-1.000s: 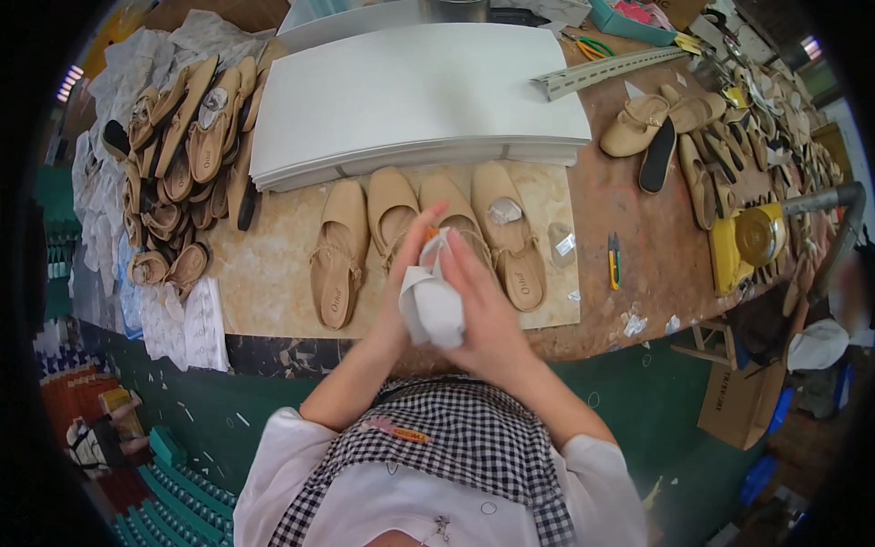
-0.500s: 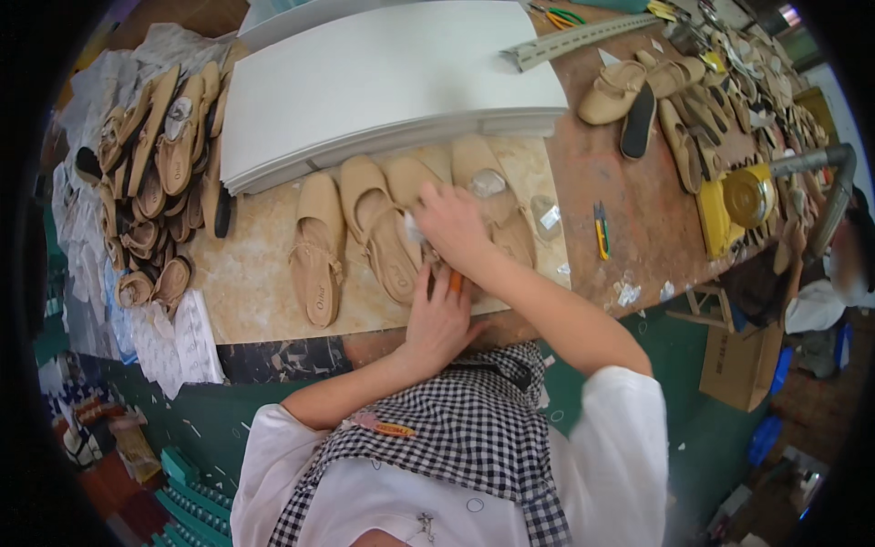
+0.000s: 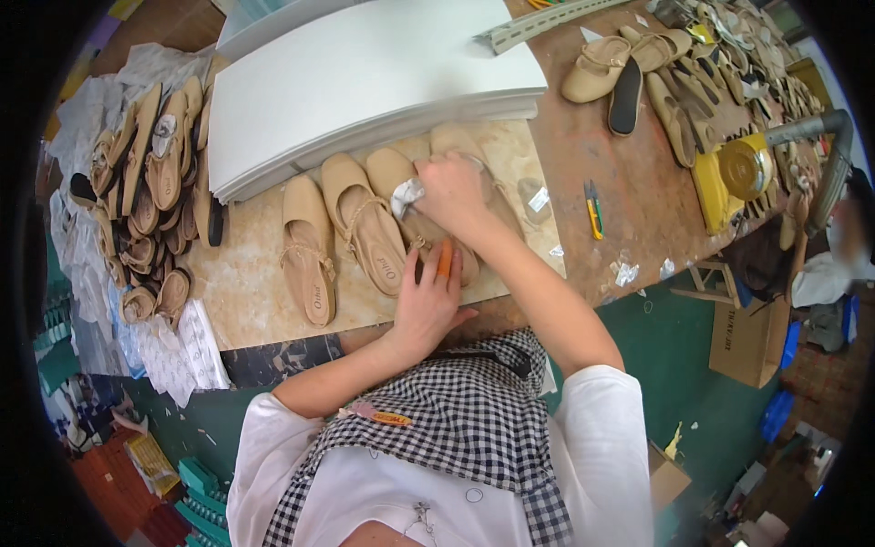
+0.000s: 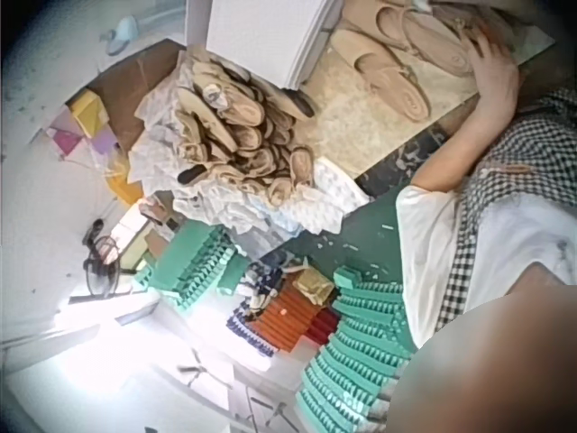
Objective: The recorder is cleaning footwear with a cloth and then placing each shoe into individual plastic sleeves for packaging.
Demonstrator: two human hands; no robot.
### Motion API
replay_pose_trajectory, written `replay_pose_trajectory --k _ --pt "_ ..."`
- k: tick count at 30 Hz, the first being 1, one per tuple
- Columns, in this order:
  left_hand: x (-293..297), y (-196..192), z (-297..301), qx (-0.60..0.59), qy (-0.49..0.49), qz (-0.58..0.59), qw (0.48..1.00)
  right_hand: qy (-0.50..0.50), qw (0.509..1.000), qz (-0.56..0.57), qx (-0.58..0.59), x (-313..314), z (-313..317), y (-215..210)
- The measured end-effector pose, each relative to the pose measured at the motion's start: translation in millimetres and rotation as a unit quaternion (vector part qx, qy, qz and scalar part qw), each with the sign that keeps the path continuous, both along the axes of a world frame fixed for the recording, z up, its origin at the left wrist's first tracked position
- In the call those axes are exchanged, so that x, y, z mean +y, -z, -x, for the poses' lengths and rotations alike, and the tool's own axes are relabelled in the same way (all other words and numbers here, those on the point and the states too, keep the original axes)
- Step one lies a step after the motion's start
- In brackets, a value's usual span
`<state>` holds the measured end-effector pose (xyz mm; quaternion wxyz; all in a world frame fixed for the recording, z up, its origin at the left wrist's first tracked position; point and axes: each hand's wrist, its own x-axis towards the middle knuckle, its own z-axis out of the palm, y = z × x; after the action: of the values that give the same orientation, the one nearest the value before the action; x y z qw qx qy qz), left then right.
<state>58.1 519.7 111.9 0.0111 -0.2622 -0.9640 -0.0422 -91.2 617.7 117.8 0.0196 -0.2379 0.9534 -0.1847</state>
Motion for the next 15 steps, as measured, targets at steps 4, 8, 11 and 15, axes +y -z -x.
replay_pose_trajectory --k 4,8,11,15 --pt "3 -2 0 0.009 -0.003 -0.007 1.0 -0.099 0.984 0.08 -0.124 26 18 -18" --pt "5 -1 0 0.015 0.004 -0.003 1.0 -0.093 0.993 0.004 -0.074 15 16 -18" --pt "1 -5 2 0.013 0.013 0.009 1.0 -0.044 0.996 -0.074 -0.023 -1 9 -13" --pt "-2 -5 14 0.059 0.065 0.013 0.996 0.04 0.994 -0.053 0.092 -14 -2 13"
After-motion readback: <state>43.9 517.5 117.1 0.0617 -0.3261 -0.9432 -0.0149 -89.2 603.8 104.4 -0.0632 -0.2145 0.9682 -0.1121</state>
